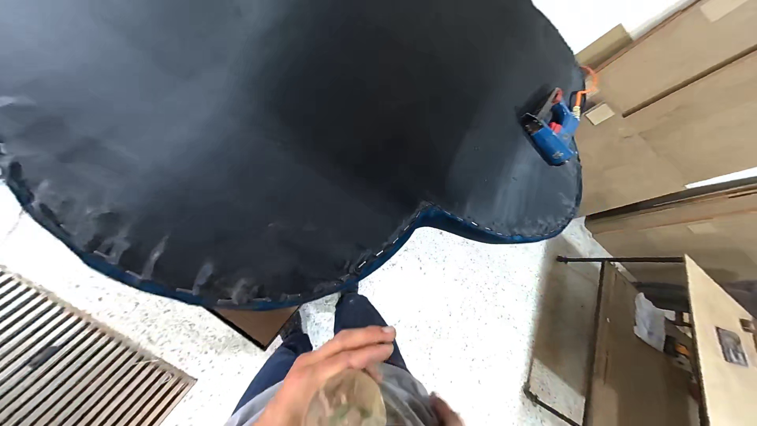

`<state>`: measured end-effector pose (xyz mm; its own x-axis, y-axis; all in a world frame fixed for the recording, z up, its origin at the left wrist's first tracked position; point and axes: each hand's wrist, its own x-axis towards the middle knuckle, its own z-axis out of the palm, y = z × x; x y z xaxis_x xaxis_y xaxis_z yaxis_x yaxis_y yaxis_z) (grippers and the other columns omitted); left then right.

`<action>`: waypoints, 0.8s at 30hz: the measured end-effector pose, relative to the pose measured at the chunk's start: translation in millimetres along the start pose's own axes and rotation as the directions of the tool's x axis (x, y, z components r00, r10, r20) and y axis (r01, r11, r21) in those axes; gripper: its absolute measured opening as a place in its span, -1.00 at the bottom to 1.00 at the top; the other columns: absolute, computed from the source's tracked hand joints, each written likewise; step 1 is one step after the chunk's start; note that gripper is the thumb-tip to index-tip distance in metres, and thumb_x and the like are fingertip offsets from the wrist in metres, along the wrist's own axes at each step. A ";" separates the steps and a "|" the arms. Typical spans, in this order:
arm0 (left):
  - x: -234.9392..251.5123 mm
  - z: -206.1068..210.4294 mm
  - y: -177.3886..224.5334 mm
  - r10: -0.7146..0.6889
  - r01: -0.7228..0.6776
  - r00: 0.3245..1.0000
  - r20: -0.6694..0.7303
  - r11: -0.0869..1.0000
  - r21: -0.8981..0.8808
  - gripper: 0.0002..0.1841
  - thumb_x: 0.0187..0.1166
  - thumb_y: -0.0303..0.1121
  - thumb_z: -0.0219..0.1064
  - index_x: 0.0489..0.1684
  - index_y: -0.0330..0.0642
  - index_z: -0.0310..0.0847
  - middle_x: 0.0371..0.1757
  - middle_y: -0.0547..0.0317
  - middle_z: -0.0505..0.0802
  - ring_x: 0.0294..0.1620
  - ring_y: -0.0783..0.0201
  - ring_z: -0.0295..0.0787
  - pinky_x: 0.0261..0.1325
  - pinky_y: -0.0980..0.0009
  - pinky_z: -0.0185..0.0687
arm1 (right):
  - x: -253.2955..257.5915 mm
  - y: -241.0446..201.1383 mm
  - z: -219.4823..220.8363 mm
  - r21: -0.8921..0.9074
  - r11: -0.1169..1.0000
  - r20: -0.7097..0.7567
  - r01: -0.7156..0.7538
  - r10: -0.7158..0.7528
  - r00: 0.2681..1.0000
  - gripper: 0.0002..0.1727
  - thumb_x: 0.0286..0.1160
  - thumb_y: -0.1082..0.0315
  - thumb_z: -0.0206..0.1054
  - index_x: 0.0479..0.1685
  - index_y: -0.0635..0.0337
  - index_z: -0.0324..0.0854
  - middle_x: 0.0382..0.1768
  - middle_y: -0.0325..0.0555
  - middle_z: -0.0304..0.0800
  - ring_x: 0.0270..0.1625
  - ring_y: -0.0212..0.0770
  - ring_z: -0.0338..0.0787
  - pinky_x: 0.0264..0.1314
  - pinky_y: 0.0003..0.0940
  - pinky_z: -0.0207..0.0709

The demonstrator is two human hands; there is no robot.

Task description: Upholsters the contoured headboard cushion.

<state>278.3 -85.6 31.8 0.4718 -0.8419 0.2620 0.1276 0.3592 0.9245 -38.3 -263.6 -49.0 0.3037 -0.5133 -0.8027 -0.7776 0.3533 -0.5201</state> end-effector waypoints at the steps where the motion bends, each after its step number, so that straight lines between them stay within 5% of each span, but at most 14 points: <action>1: 2.8 -1.1 -0.8 0.036 -0.036 0.999 0.002 0.999 0.000 -0.22 0.22 0.01 0.64 0.49 -0.16 0.61 0.61 -0.09 0.60 0.45 0.04 0.70 0.42 0.12 0.78 | -8.5 -27.8 -12.3 0.182 0.980 0.078 0.079 -0.095 0.992 -0.41 0.87 0.09 -0.18 0.23 0.34 0.70 0.07 0.05 0.90 0.16 -0.14 0.86 0.29 -0.13 0.70; 3: 10.0 -1.6 -0.8 0.083 -0.083 0.997 0.004 0.996 0.014 -0.21 0.22 0.01 0.63 0.51 -0.14 0.59 0.62 -0.08 0.59 0.44 0.04 0.70 0.40 0.12 0.79 | -17.3 -98.0 -33.9 0.358 0.876 0.215 0.322 -0.413 0.885 -0.34 0.83 -0.17 -0.16 0.25 0.08 0.75 0.07 -0.03 0.95 0.13 -0.07 0.91 0.17 -0.07 0.78; 4: 13.5 -1.0 0.3 0.097 -0.097 0.995 0.003 0.995 0.027 -0.22 0.22 -0.01 0.63 0.52 -0.15 0.58 0.62 -0.09 0.58 0.44 0.03 0.71 0.39 0.12 0.80 | -13.9 -133.9 -35.9 0.306 0.811 0.205 0.498 -0.567 0.798 -0.38 0.83 -0.18 -0.10 0.30 0.03 0.75 0.03 -0.06 0.96 0.06 -0.09 0.94 0.05 -0.11 0.82; 6: 18.5 2.3 4.3 0.102 -0.101 0.995 -0.005 0.992 0.075 -0.21 0.21 -0.02 0.64 0.51 -0.18 0.59 0.62 -0.09 0.59 0.44 0.04 0.71 0.41 0.13 0.79 | 7.1 -194.3 -20.2 -0.153 0.506 0.125 0.849 -0.842 0.525 -0.57 0.87 0.12 0.04 0.38 0.14 0.68 -0.12 -0.17 0.95 -0.13 -0.29 0.92 -0.13 -0.31 0.85; 8: 24.6 7.6 6.8 0.076 -0.072 0.997 -0.030 0.990 0.119 -0.23 0.22 -0.02 0.65 0.47 -0.21 0.61 0.60 -0.09 0.61 0.52 0.04 0.64 0.53 0.11 0.69 | 42.6 -236.1 3.7 -0.525 0.078 0.199 0.847 -0.957 0.212 -0.56 0.67 0.20 0.23 0.44 0.14 0.67 -0.26 -0.26 0.89 -0.25 -0.36 0.85 -0.24 -0.33 0.80; 9: 28.6 12.0 5.7 0.053 -0.046 0.997 -0.059 0.991 0.127 -0.23 0.22 0.00 0.65 0.45 -0.22 0.62 0.59 -0.09 0.62 0.53 0.04 0.64 0.54 0.12 0.68 | 58.2 -252.3 13.6 -0.584 -0.054 0.268 0.810 -0.955 0.129 -0.52 0.62 0.17 0.27 0.48 0.11 0.65 -0.29 -0.25 0.88 -0.28 -0.32 0.83 -0.28 -0.29 0.77; 11: 38.7 23.5 -3.2 0.021 -0.004 0.991 -0.132 0.992 0.128 -0.25 0.24 0.05 0.62 0.43 -0.21 0.63 0.58 -0.10 0.63 0.50 0.03 0.66 0.49 0.13 0.72 | 83.0 -277.1 26.3 -0.608 -0.178 0.389 0.773 -0.916 0.095 -0.42 0.57 0.16 0.31 0.61 0.02 0.53 -0.32 -0.24 0.86 -0.32 -0.24 0.82 -0.36 -0.24 0.73; 17: 82.7 68.2 -20.3 -0.011 0.056 0.951 -0.309 0.989 0.139 -0.25 0.26 0.04 0.61 0.42 -0.24 0.63 0.56 -0.12 0.62 0.26 0.11 0.80 0.22 0.23 0.85 | 123.7 -296.8 22.0 -0.606 -0.261 0.510 0.752 -0.852 0.115 -0.27 0.46 0.16 0.34 0.75 -0.13 0.37 -0.31 -0.15 0.86 -0.36 -0.08 0.86 -0.50 -0.12 0.68; 20: 92.0 77.4 -20.1 0.003 0.049 0.947 -0.322 0.987 0.156 -0.25 0.27 0.06 0.60 0.42 -0.24 0.63 0.55 -0.12 0.63 0.27 0.09 0.79 0.26 0.21 0.85 | 128.2 -290.3 12.6 -0.604 -0.238 0.488 0.761 -0.865 0.117 -0.28 0.44 0.17 0.36 0.72 -0.09 0.39 -0.29 -0.16 0.88 -0.36 -0.09 0.87 -0.47 -0.10 0.71; 24: 92.1 77.7 -16.0 0.035 0.022 0.951 -0.309 0.983 0.180 -0.25 0.27 0.07 0.59 0.42 -0.22 0.63 0.55 -0.12 0.64 0.34 0.06 0.76 0.31 0.19 0.83 | 121.3 -245.0 -42.0 -0.504 -0.064 0.381 0.861 -0.911 0.155 -0.33 0.57 0.18 0.31 0.66 0.27 0.35 -0.11 -0.16 0.95 -0.14 -0.22 0.93 -0.11 -0.14 0.83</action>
<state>251.9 -200.2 62.6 0.7222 -0.6634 0.1958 -0.0210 0.2619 0.9649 166.0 -445.3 -6.6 0.9656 -0.1036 0.2384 0.0339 -0.8592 -0.5106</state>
